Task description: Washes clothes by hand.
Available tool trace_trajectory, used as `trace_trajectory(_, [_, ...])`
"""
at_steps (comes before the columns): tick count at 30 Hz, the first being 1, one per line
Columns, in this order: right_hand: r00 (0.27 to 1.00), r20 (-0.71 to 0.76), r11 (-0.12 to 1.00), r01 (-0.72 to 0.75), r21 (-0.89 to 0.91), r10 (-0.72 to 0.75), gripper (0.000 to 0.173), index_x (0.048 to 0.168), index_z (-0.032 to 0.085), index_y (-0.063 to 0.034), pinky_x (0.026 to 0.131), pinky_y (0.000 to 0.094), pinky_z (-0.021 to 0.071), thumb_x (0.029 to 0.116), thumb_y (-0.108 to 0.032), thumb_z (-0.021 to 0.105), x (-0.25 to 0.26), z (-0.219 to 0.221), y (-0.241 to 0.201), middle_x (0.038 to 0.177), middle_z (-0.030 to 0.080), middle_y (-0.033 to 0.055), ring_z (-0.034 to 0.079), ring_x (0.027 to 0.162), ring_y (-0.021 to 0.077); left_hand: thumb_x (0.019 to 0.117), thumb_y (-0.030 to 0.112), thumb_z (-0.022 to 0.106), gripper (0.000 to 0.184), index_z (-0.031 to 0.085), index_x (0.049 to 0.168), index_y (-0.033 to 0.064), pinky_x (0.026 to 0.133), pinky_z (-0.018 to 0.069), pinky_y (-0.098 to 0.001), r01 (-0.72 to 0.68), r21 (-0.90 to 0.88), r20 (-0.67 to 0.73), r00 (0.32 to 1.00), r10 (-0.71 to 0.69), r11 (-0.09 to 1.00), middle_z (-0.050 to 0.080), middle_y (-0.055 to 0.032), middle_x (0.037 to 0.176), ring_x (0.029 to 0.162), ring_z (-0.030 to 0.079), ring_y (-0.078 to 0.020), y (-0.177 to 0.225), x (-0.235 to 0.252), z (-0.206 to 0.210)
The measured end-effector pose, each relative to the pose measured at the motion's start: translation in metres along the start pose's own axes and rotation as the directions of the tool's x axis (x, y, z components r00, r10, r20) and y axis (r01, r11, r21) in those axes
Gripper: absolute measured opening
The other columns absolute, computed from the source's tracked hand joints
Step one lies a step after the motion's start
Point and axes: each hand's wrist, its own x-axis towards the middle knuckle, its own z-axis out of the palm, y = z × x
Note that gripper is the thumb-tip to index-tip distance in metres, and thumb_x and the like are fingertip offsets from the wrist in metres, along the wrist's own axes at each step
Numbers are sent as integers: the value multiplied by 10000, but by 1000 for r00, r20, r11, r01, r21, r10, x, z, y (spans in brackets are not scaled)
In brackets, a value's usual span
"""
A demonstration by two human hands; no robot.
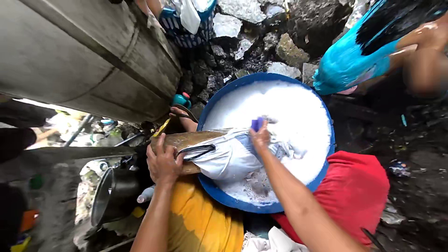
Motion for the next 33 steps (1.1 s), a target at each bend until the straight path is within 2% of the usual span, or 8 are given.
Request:
trace_trajectory(6, [766, 362, 844, 514, 151, -531, 543, 1422, 567, -43, 852, 576, 581, 953, -263, 732, -142, 68, -98, 1147, 724, 216, 726, 1015, 379, 876, 134, 730, 253, 711, 1056, -42, 1049, 375, -720, -6, -4, 18, 1000, 6, 1000, 381, -218, 1610, 1438, 340, -560, -2, -1, -2])
trace_trajectory(12, [985, 165, 997, 56, -60, -45, 726, 1558, 345, -9, 999, 682, 482, 983, -280, 695, -10, -33, 49, 1294, 628, 337, 629, 1182, 521, 921, 265, 698, 291, 728, 1009, -11, 1096, 327, -704, -45, 26, -6, 999, 46, 999, 376, -228, 1609, 1449, 319, -560, -1, 2, -3])
trace_trajectory(15, [976, 177, 973, -92, -213, 131, 743, 1508, 398, 21, 1045, 661, 461, 953, -336, 741, 12, -68, 70, 1367, 583, 329, 579, 1270, 503, 959, 237, 683, 272, 741, 1101, 12, 1164, 143, -753, -7, 32, 62, 998, 5, 999, 345, -238, 1627, 1497, 202, -572, 19, -1, -7])
trace_trajectory(18, [982, 184, 929, 108, -354, -44, 822, 1564, 375, -9, 1035, 704, 432, 884, -214, 789, -4, -79, 53, 1490, 448, 350, 452, 1366, 544, 1046, 177, 547, 288, 666, 1208, -29, 1029, 432, -672, 50, -127, 169, 985, -28, 991, 663, -266, 1244, 1223, 596, -471, 89, -12, -20])
trace_trajectory(22, [860, 419, 876, 416, -246, -291, 1157, 1642, 273, -172, 1129, 779, 242, 699, -187, 943, -43, -106, 39, 1668, 171, 313, 163, 1516, 565, 1073, 193, 514, 252, 590, 1096, -46, 694, 522, -425, -29, -692, 35, 997, 73, 721, 614, -141, 843, 725, 600, -222, 200, -46, -73])
trace_trajectory(26, [800, 444, 863, 494, -104, -404, 1358, 1675, 103, -195, 1175, 785, 78, 643, -254, 985, -70, -134, 40, 1720, -12, 237, -25, 1571, 496, 1044, 110, 513, 74, 555, 983, 112, 745, 543, -196, -421, -852, -381, 906, 182, 312, 600, 136, 821, 760, 597, 52, 261, -49, -169])
trace_trajectory(30, [828, 282, 852, 520, -64, -485, 1052, 1617, 339, -148, 1180, 778, 10, 763, -394, 903, -86, -137, 42, 1714, 115, 223, -17, 1583, 459, 1059, 86, 475, 95, 539, 1027, 148, 757, 587, -263, -657, -744, -622, 748, 231, 123, 628, 107, 850, 773, 643, -31, 285, -45, -272])
trace_trajectory(33, [848, 128, 858, 507, 81, -514, 535, 1388, 632, -27, 1198, 747, 59, 901, -193, 777, -88, -145, 33, 1594, 442, 191, 186, 1563, 439, 1087, 194, 491, 175, 655, 1112, 138, 799, 604, -257, -661, -723, -642, 750, 158, 201, 696, 69, 965, 881, 692, -46, 216, -33, -290])
